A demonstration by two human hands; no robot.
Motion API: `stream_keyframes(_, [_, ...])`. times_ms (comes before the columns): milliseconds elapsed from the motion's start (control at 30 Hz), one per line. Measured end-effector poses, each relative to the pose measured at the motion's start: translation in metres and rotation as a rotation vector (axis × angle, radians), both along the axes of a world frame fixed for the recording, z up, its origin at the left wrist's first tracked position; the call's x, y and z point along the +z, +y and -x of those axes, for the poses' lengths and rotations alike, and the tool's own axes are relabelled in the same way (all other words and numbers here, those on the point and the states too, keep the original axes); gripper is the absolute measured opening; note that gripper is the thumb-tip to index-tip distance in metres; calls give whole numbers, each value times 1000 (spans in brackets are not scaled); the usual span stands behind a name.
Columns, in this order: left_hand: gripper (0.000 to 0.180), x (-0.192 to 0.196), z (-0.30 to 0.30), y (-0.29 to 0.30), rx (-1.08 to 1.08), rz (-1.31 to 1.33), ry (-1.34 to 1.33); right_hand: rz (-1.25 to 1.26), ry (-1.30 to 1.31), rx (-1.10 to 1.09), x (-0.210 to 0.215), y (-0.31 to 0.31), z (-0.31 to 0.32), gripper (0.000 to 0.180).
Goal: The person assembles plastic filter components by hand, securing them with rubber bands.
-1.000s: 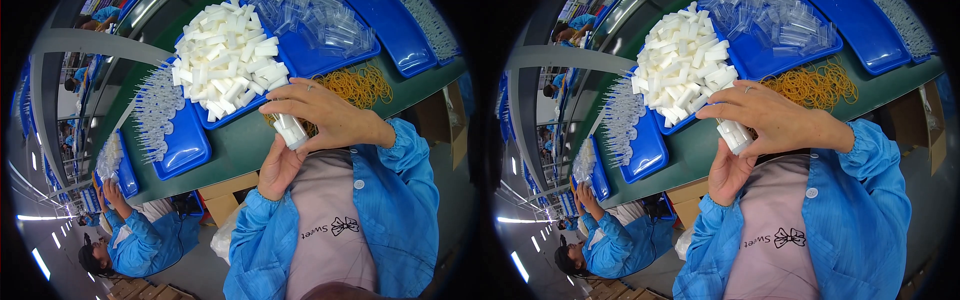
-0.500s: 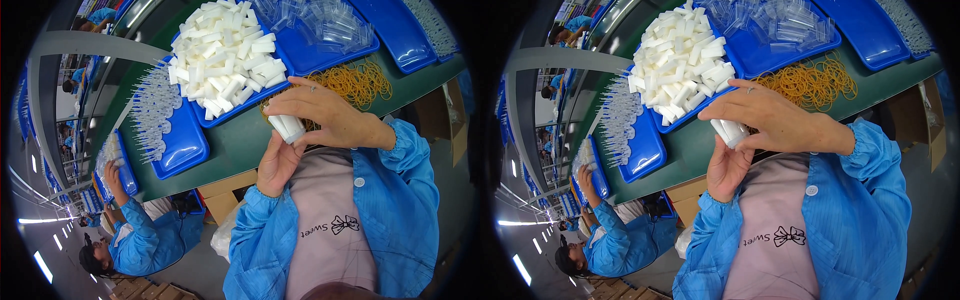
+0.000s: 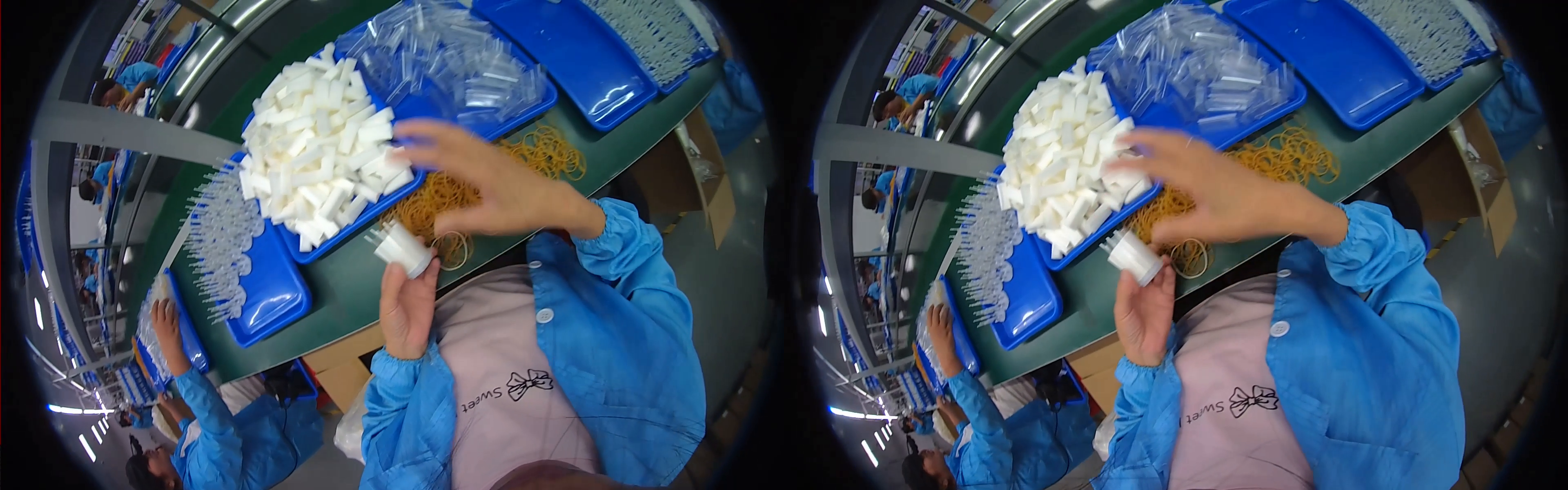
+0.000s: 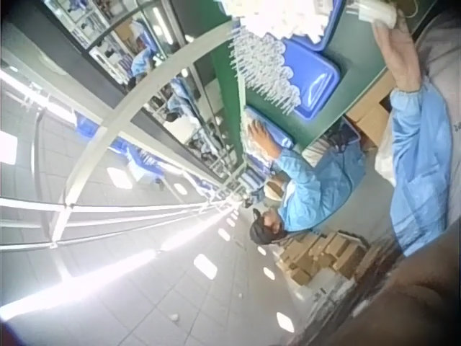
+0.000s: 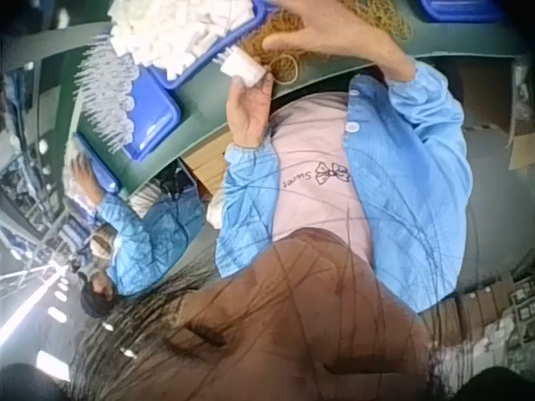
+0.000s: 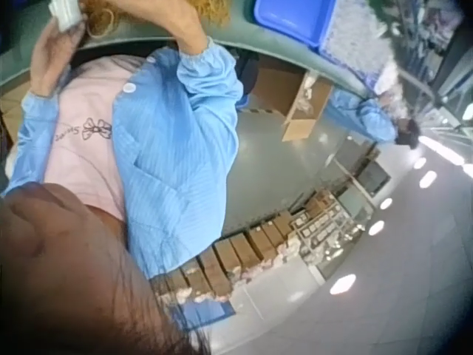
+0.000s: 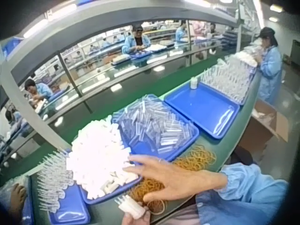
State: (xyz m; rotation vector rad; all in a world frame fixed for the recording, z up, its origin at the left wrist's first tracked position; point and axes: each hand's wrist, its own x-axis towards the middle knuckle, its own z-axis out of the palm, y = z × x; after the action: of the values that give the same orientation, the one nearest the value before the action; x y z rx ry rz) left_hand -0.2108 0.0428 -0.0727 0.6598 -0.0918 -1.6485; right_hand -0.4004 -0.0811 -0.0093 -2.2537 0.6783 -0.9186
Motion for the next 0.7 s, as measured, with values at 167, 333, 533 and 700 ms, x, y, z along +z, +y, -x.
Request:
stream_keyframes(167, [45,6,-3,-2,-47,33,111,250,62,-508,-34,-67,77,59])
stream_keyframes(333, [45,10,0,-2,-71,60,132,127,242,-788,-77,-82,85,55])
stream_keyframes(533, [48,4,4,-2,-96,70,145,124,210,-565,-76,-85,47,50])
stream_keyframes(700, [49,3,7,-2,-73,92,65,108,158,-452,-72,-89,29,41])
